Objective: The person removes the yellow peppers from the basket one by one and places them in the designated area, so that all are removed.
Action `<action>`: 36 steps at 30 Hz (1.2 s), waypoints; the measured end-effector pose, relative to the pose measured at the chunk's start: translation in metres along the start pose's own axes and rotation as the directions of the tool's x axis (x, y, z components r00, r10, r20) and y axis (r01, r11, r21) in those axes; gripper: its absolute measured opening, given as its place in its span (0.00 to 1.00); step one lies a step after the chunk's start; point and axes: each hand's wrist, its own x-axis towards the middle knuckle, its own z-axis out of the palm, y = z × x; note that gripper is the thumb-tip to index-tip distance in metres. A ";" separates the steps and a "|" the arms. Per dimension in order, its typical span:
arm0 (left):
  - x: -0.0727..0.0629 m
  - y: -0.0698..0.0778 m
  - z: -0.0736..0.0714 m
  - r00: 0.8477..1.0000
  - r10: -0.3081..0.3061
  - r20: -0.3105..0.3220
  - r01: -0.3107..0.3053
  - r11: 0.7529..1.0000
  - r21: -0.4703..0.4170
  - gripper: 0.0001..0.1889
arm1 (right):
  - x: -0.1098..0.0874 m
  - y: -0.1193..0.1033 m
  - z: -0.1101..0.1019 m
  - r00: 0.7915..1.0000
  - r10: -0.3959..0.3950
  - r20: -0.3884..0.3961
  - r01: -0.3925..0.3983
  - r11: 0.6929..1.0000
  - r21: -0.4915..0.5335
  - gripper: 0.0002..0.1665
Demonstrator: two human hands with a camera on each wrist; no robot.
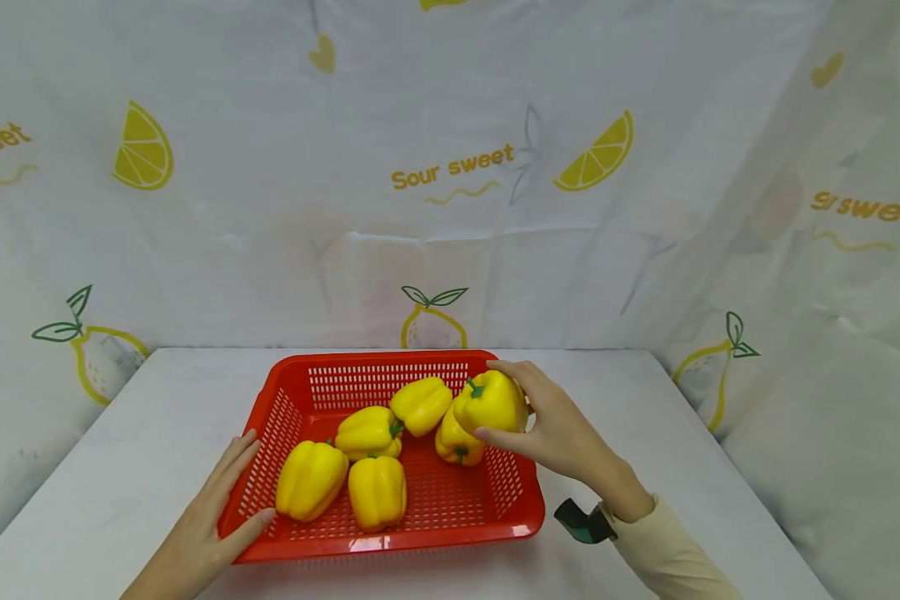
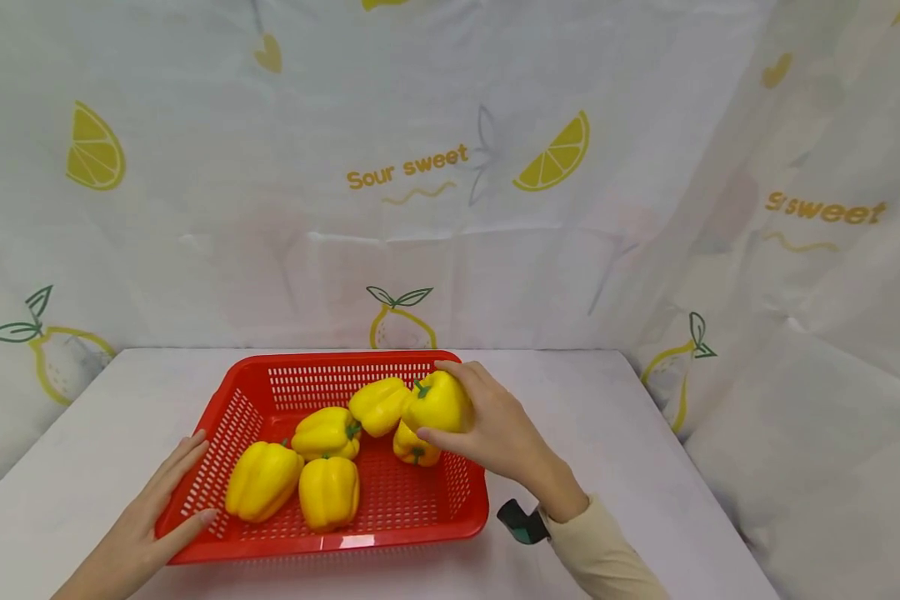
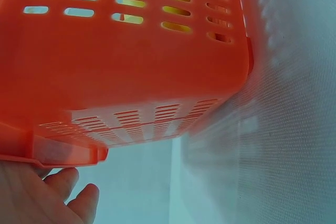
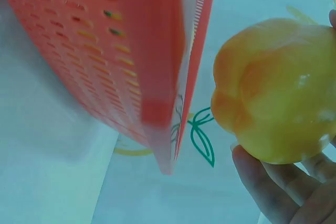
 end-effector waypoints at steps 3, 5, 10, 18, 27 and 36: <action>-0.001 -0.001 -0.001 1.000 -0.005 -0.003 0.005 1.000 0.001 0.42 | 0.003 0.004 -0.002 1.000 0.008 -0.027 -0.008 1.000 -0.005 0.45; -0.001 0.000 -0.001 1.000 -0.005 -0.004 0.005 1.000 -0.002 0.42 | 0.004 0.007 -0.004 0.999 0.013 -0.042 -0.013 1.000 -0.007 0.44; 0.000 0.001 -0.001 1.000 -0.018 0.007 0.018 1.000 0.002 0.42 | 0.004 0.015 -0.007 0.997 0.031 -0.070 -0.033 0.999 -0.023 0.42; 0.001 0.003 -0.002 0.999 -0.047 0.025 0.046 0.998 0.033 0.42 | 0.005 0.028 -0.008 0.991 0.086 -0.099 -0.090 0.995 -0.041 0.42; 0.000 0.004 -0.003 0.999 -0.045 0.027 0.045 0.999 0.015 0.42 | 0.006 0.034 -0.007 0.991 0.105 -0.081 -0.106 0.994 -0.009 0.45; 0.001 0.001 -0.001 0.999 -0.037 0.024 0.037 0.999 0.010 0.42 | 0.008 0.042 -0.007 0.986 0.120 -0.115 -0.121 0.993 -0.001 0.50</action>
